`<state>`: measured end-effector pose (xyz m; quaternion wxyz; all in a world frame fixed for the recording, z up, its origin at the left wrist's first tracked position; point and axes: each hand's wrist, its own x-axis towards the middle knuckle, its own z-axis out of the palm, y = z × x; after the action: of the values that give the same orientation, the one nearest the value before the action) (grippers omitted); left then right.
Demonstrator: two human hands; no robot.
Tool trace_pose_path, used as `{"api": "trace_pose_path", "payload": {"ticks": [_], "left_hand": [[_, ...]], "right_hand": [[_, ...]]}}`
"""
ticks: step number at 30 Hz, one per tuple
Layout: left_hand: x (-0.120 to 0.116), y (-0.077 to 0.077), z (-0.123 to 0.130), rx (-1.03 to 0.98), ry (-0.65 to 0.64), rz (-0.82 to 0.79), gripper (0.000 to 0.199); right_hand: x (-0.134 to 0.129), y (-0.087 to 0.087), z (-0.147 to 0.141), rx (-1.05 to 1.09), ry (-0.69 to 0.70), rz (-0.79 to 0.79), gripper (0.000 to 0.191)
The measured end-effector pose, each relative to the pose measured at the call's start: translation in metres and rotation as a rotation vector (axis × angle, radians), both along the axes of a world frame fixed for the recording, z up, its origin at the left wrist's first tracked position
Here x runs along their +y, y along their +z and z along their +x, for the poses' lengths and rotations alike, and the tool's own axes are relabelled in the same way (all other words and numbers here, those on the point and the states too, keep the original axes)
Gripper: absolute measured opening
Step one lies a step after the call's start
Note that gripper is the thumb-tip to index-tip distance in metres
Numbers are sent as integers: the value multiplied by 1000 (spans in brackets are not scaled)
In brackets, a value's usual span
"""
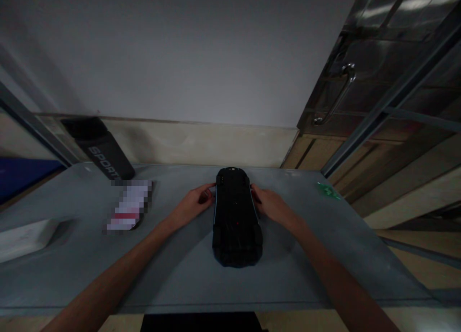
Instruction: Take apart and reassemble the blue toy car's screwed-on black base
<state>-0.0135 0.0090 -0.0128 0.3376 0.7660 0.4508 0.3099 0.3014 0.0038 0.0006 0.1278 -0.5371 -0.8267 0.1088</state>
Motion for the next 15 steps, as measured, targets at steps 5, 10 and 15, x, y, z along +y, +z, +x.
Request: {"api": "trace_pose_path", "payload": {"ticks": [5,10,15], "left_hand": [[-1,5,0,7,-3,-2,45],[-2,3,0,-27,19,-16,32],[-2,1,0,-69,23,-18,14]], "right_hand": [[0,3,0,-8,-4,-29,30],[1,4,0,-4,-7,-59,31],[0,8,-2,54,17,-76,24]]}}
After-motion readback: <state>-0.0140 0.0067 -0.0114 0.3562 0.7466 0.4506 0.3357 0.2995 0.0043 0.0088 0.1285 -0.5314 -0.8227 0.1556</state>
